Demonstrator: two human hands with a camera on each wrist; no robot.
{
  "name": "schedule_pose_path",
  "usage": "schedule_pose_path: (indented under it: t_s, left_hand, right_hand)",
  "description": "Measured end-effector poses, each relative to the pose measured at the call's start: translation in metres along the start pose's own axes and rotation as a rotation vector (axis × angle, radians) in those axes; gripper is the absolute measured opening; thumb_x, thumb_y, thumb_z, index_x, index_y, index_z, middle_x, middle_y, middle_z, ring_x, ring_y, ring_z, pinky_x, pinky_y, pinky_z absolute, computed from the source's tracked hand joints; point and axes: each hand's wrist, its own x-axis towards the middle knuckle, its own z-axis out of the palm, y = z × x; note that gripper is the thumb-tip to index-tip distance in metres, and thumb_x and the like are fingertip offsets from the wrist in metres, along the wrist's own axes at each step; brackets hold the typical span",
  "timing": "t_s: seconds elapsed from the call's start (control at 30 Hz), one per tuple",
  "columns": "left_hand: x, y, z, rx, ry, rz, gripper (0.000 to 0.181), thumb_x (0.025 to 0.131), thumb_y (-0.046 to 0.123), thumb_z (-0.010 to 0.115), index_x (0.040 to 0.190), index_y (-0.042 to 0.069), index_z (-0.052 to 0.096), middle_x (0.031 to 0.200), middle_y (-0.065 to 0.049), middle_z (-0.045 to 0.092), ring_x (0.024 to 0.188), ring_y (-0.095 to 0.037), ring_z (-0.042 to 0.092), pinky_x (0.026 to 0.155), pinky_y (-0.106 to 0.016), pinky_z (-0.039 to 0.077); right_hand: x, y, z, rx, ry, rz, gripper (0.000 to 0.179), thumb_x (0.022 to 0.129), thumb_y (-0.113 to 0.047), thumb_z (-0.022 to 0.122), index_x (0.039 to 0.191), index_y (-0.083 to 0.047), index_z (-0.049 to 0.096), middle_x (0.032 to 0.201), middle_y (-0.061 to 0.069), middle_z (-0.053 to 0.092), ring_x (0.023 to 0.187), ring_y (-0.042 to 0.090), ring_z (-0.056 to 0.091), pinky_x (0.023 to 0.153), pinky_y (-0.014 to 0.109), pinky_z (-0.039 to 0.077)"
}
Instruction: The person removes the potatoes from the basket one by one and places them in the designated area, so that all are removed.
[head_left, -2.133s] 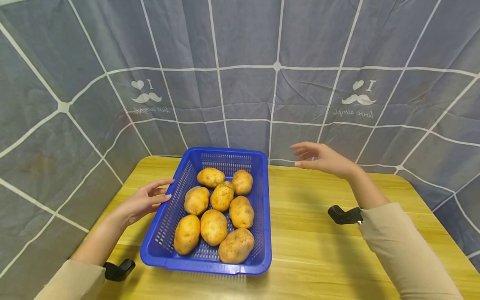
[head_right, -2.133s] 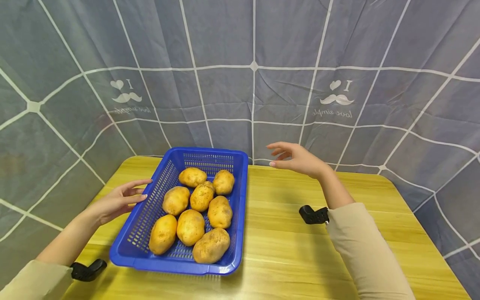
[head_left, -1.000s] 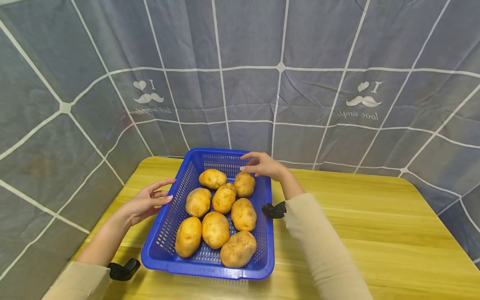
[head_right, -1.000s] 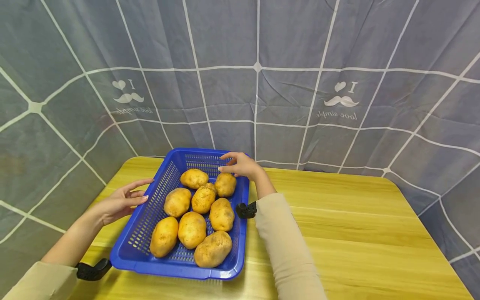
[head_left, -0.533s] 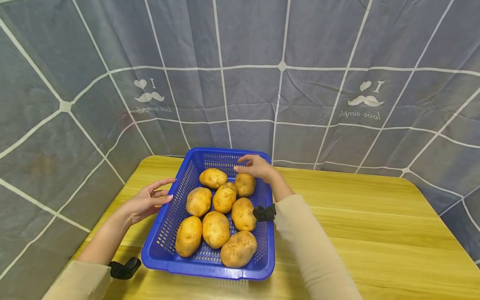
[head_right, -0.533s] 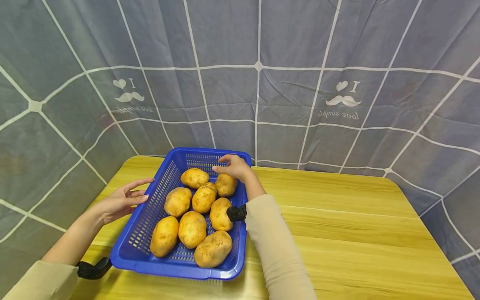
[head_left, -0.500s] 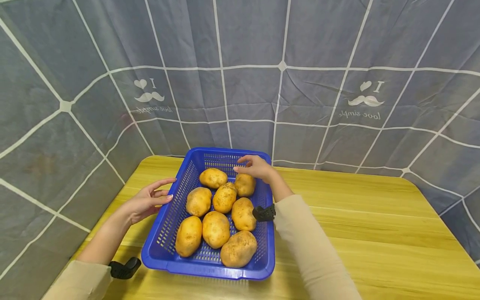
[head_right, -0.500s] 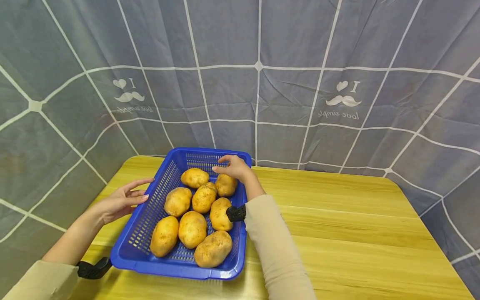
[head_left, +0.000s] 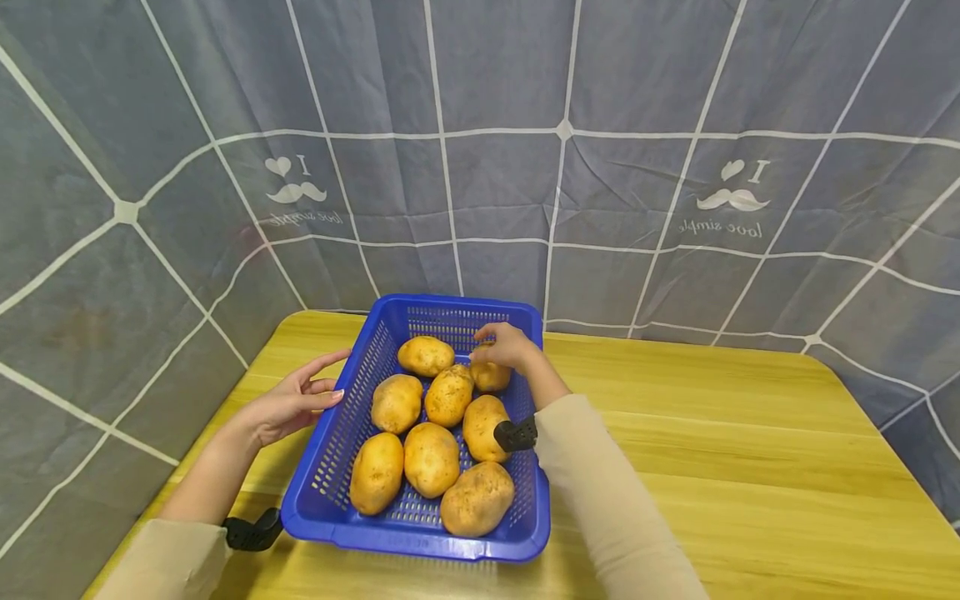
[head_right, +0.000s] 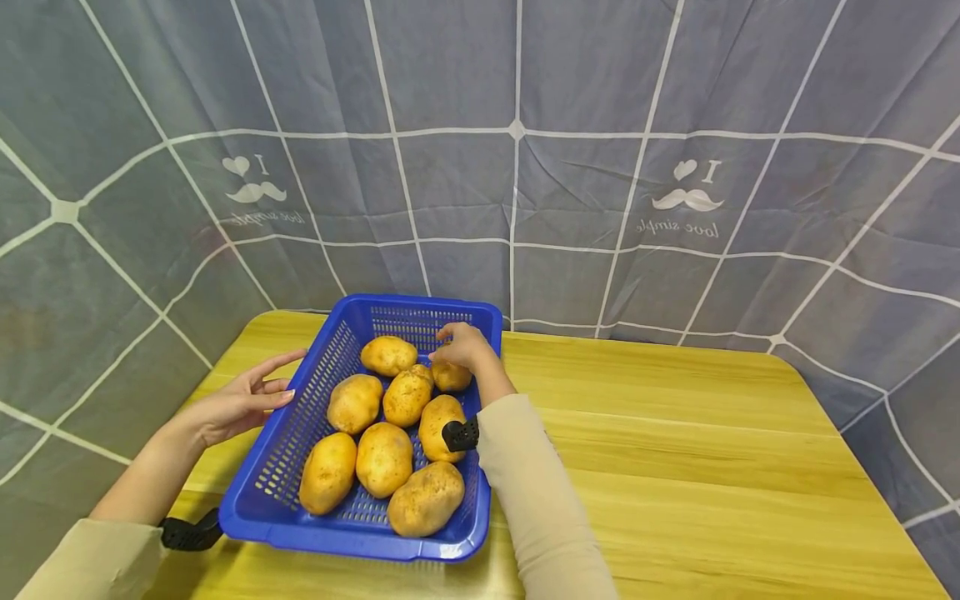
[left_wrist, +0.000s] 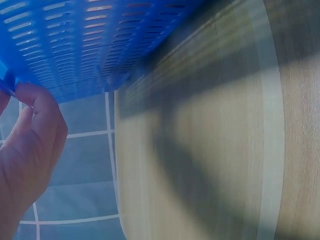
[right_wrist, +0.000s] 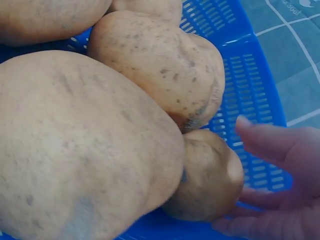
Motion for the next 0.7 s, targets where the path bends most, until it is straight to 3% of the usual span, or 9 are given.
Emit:
schedule_pose_path:
  t_s: [0.17,0.3,0.7]
  left_hand:
    - [-0.002,-0.001,0.0,-0.014,-0.003,0.009,0.062,0.093,-0.005,0.048,0.144,0.021,0.024,0.107,-0.006,0.065,0.092,-0.021,0.065,0.08,-0.035,0.054]
    - [0.0,-0.001,0.001,-0.053,-0.022,0.022,0.061,0.094,-0.006,0.047,0.144,0.02,0.025,0.108,-0.007,0.065,0.093,-0.021,0.065,0.08,-0.034,0.054]
    - [-0.001,-0.003,0.0,-0.111,-0.037,0.033,0.059,0.094,-0.007,0.045,0.142,0.021,0.027,0.107,-0.007,0.064,0.093,-0.021,0.065,0.08,-0.033,0.054]
  right_hand:
    - [0.002,0.0,0.007,-0.053,0.022,0.031,0.042,0.084,-0.008,0.068,0.124,0.0,0.056,0.131,0.016,0.051,0.123,0.033,0.045,0.097,0.04,0.043]
    - [0.002,0.002,0.009,-0.036,0.024,0.047,0.044,0.084,-0.009,0.068,0.125,-0.001,0.055,0.13,0.016,0.052,0.123,0.033,0.044,0.098,0.041,0.042]
    - [0.003,0.004,0.012,-0.059,0.09,0.004,0.043,0.079,-0.012,0.075,0.119,-0.005,0.063,0.126,0.013,0.057,0.122,0.032,0.045,0.096,0.04,0.044]
